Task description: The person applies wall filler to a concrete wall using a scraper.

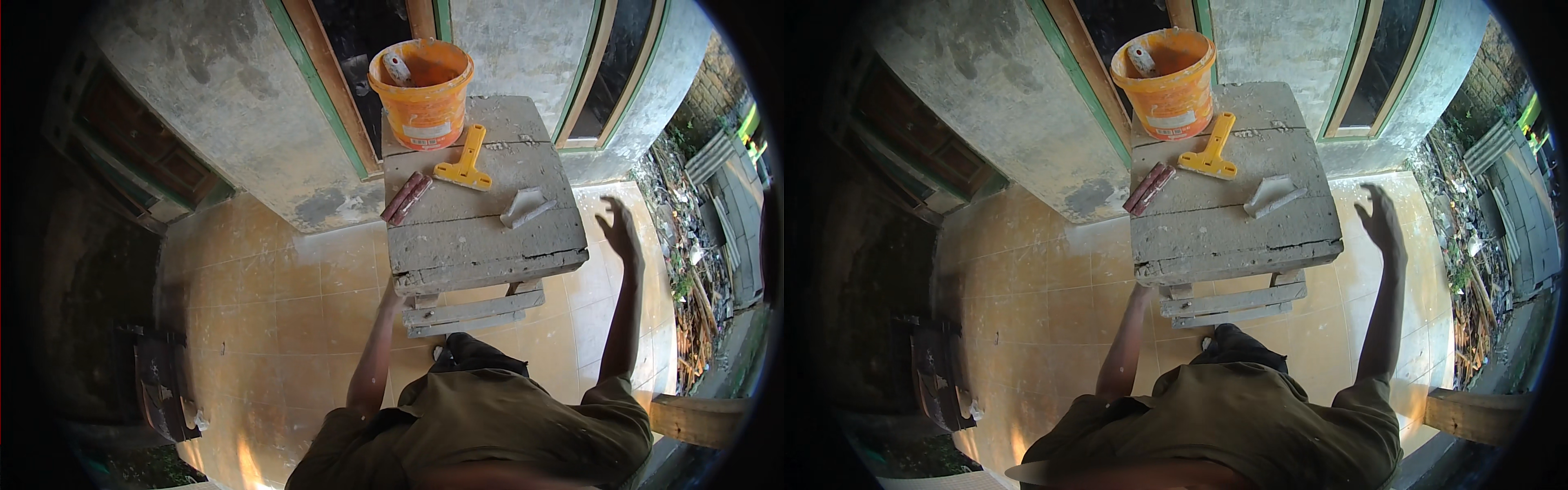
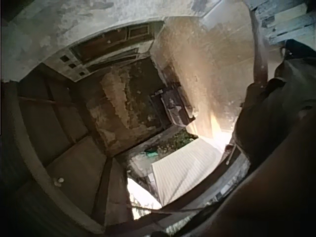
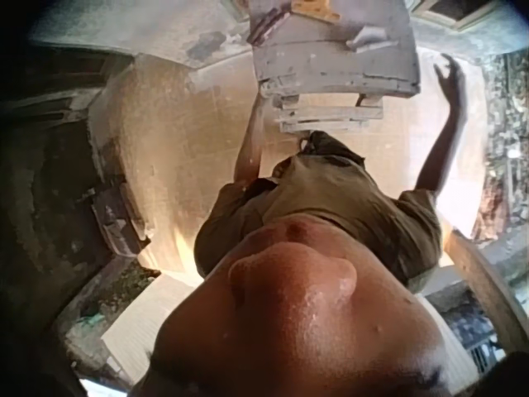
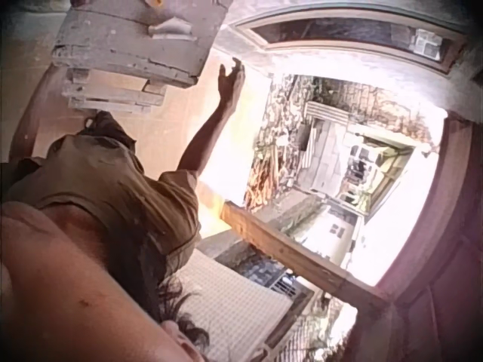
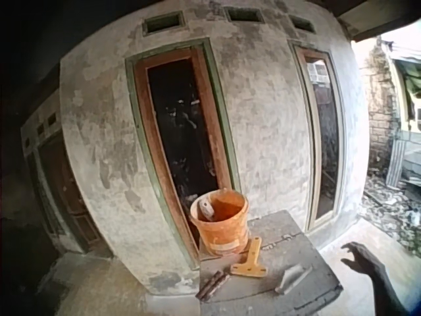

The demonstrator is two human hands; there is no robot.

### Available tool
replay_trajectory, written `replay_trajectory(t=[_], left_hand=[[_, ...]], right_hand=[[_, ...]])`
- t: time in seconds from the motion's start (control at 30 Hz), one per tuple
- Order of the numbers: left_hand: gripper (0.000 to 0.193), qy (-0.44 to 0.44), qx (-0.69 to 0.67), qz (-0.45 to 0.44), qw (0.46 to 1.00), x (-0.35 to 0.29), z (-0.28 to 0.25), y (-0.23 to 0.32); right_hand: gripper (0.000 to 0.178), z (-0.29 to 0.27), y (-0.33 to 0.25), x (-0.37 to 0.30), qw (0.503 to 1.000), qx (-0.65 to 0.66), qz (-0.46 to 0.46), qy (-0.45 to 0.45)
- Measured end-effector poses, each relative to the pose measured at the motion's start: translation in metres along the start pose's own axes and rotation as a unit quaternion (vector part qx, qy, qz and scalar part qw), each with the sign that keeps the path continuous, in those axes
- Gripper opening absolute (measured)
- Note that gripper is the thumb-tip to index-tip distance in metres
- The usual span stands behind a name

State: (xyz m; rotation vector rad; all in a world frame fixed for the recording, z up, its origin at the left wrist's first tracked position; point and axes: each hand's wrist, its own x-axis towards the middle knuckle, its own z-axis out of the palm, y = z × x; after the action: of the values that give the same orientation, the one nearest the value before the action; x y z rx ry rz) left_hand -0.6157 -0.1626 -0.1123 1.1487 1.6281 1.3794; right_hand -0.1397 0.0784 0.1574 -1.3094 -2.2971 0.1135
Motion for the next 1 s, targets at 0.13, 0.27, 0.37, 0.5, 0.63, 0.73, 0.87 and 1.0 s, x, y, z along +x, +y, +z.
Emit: replay_trajectory(t=[0.13,0.27,0.37,0.5,0.63,0.73,0.87,1.0], left_hand=[[0.016,0.034,0.041,0.012,0.999,0.053,-0.056,0.120],[0.012,0.163,0.021,0.111,0.980,0.111,-0.122,0.189],[0.015,0.238,0.062,0.148,0.958,0.145,-0.126,0.307],[0.018,0.205,0.105,0.274,0.934,0.186,-0.112,0.391],[0.025,0.137,0.251,0.417,0.863,0.225,-0.109,0.425],[0.035,0.095,0.331,0.416,0.841,0.243,-0.089,0.444],[0.052,0.032,0.367,0.363,0.856,0.285,-0.067,0.463],[0.073,-0.036,0.354,0.315,0.880,0.325,-0.044,0.475]], right_hand=[[0.036,-0.080,-0.144,0.079,0.993,0.063,-0.096,0.026],[0.034,-0.076,-0.244,0.152,0.953,0.086,-0.289,-0.024],[0.038,-0.046,-0.260,0.210,0.916,-0.020,-0.398,0.048],[0.044,-0.018,-0.255,0.234,0.890,-0.120,-0.429,0.101],[0.042,-0.032,-0.270,0.230,0.918,-0.096,-0.384,0.036],[0.038,-0.022,-0.262,0.222,0.908,-0.090,-0.407,0.046],[0.039,-0.024,-0.258,0.218,0.901,-0.073,-0.426,0.034],[0.040,-0.017,-0.256,0.218,0.904,-0.019,-0.427,0.001]])
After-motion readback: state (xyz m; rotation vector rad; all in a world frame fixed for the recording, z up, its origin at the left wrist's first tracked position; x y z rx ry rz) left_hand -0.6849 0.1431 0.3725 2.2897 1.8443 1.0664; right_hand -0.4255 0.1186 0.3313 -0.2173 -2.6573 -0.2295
